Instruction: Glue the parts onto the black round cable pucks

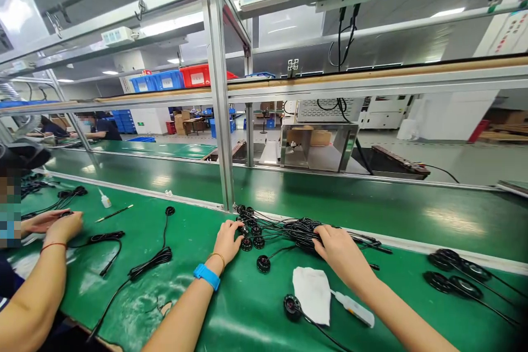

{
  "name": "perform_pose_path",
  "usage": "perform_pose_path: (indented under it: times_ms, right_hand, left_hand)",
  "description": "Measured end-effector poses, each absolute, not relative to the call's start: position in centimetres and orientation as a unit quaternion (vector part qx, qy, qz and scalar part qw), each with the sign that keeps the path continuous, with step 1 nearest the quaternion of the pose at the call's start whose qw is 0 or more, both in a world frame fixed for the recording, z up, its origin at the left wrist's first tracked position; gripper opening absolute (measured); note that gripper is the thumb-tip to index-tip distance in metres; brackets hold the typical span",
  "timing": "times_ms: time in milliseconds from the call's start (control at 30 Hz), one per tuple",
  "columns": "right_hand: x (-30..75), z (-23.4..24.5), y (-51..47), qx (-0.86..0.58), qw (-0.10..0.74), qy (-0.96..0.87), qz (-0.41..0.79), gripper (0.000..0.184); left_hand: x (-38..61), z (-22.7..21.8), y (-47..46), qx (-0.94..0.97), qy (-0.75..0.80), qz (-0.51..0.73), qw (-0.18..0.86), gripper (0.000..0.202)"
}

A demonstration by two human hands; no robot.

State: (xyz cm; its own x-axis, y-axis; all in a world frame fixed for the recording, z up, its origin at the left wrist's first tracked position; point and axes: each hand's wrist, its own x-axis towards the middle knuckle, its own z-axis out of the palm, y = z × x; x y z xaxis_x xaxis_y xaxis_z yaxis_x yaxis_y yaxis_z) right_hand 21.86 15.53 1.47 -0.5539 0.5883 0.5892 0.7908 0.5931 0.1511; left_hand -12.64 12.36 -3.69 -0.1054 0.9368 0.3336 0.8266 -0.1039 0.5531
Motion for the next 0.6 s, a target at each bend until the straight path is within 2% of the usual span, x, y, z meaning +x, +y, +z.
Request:
perform_pose_path:
  times_ms: [100, 200, 400, 500, 600]
  right_hand:
    - [21.8, 2.3, 15.9, -0.387, 0.288, -0.853, -0.200, 0.014]
    - [21.8, 4.0, 16.1, -0.356, 0.317, -0.854, -0.208, 0.022]
    - [21.4, 7.5, 15.4, -0.257, 0.354, -0.863, -0.252, 0.034]
    - [22.5, 9.0, 13.2, -0.266, 0.377, -0.850, -0.253, 0.029]
    - [26.1, 9.5, 9.8, -0.300, 0.382, -0.847, -0.218, 0.014]
  left_hand:
    - [-12.7, -3.9, 12.5, 0.663, 0.661, 0.340, 0.090, 0.029]
    - [-12.7, -3.8, 12.6, 0.645, 0.661, 0.371, 0.099, 0.027]
    - [-12.2, -2.5, 12.1, 0.576, 0.633, 0.498, 0.140, 0.027]
    - [-11.3, -1.4, 11.2, 0.548, 0.587, 0.554, 0.221, 0.035]
    - [-9.5, 0.0, 9.6, 0.523, 0.525, 0.585, 0.329, 0.045]
